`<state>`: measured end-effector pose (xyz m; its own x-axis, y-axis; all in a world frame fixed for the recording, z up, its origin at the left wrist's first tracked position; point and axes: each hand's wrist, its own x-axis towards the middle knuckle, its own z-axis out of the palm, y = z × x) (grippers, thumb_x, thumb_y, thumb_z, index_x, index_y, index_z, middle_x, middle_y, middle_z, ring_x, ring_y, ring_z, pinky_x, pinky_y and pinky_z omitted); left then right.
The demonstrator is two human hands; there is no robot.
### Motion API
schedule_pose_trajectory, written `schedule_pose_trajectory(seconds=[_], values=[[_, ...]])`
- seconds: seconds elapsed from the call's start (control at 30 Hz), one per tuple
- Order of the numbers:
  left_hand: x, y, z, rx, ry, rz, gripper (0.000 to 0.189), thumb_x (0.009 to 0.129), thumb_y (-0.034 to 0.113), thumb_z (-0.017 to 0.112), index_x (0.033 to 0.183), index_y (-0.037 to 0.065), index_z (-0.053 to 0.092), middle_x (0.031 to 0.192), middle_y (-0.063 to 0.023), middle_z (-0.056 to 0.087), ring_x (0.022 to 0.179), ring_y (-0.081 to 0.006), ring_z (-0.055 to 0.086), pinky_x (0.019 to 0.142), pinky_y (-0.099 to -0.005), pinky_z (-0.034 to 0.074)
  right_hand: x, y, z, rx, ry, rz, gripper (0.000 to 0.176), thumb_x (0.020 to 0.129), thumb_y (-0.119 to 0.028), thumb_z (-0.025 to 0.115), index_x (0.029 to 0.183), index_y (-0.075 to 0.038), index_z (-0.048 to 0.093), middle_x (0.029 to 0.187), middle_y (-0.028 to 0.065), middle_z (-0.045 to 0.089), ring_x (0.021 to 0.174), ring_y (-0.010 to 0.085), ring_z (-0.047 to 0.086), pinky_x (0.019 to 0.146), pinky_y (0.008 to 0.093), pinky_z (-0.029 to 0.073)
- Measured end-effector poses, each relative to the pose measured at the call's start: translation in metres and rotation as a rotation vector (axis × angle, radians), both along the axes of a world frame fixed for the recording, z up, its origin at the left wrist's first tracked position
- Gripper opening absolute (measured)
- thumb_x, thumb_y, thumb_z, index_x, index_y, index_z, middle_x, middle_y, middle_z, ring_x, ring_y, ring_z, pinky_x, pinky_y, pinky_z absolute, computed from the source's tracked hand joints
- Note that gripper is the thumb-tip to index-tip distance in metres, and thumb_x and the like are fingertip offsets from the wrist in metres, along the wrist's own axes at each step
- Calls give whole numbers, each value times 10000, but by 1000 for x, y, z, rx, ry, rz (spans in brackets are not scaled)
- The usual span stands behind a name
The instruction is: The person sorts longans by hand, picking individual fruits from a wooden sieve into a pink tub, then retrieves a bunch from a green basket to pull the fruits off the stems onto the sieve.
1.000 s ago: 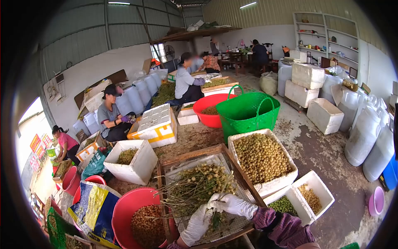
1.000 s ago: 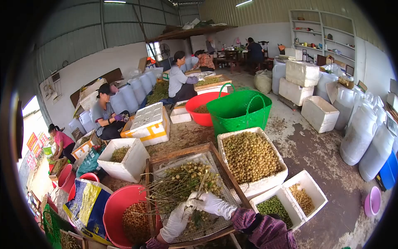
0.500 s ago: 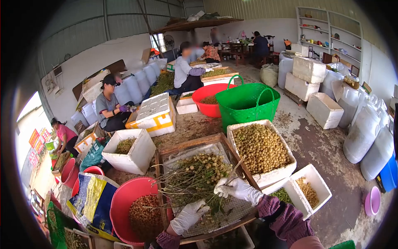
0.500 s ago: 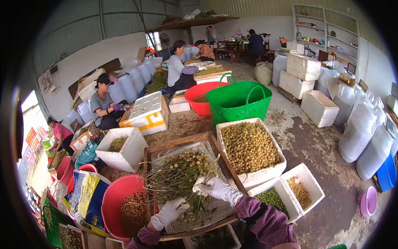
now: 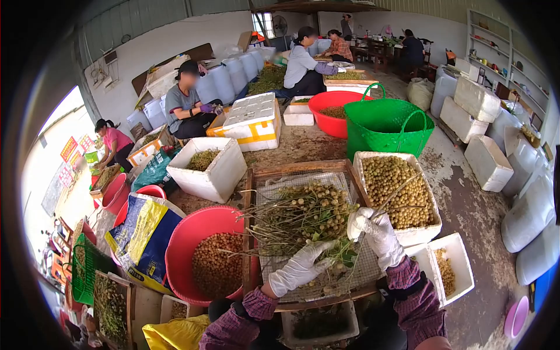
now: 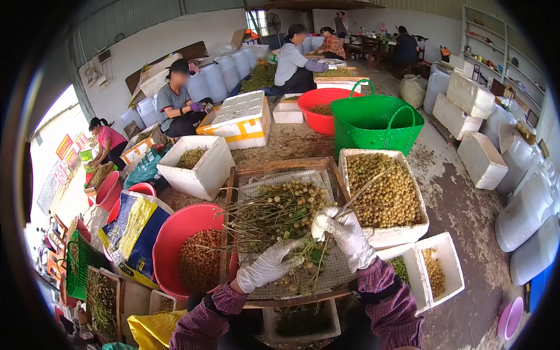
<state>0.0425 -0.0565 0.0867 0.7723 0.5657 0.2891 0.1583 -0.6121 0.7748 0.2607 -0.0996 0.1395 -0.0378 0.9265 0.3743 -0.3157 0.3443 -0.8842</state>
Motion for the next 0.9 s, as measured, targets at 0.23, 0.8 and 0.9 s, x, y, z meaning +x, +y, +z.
schedule_pose_trajectory(seconds=[0.23, 0.8, 0.9], values=[[-15, -1, -11, -330, 76, 139, 191, 954, 177, 548, 1020, 4, 590, 859, -134, 645, 742, -224, 605, 682, -323, 482, 4, 12, -7, -187, 191, -239, 222, 951, -227, 571, 823, -51, 614, 694, 19, 610, 563, 93, 547, 502, 222, 424], [2, -15, 4, -350, -134, 91, 587, 878, 212, 684, 1377, 55, 416, 1260, -103, 548, 1132, -204, 554, 984, -333, 444, 13, 21, -32, -343, 766, 138, 165, 958, -233, 557, 917, -73, 567, 804, 17, 583, 720, 141, 564, 530, 252, 475], [9, -10, -24, -1091, -497, -104, 527, 903, 155, 648, 1368, 50, 425, 1272, -99, 543, 1134, -196, 550, 972, -320, 458, -5, 20, -34, -380, 688, 256, 189, 956, -286, 564, 899, -106, 567, 796, 5, 564, 694, 134, 564, 536, 255, 469]])
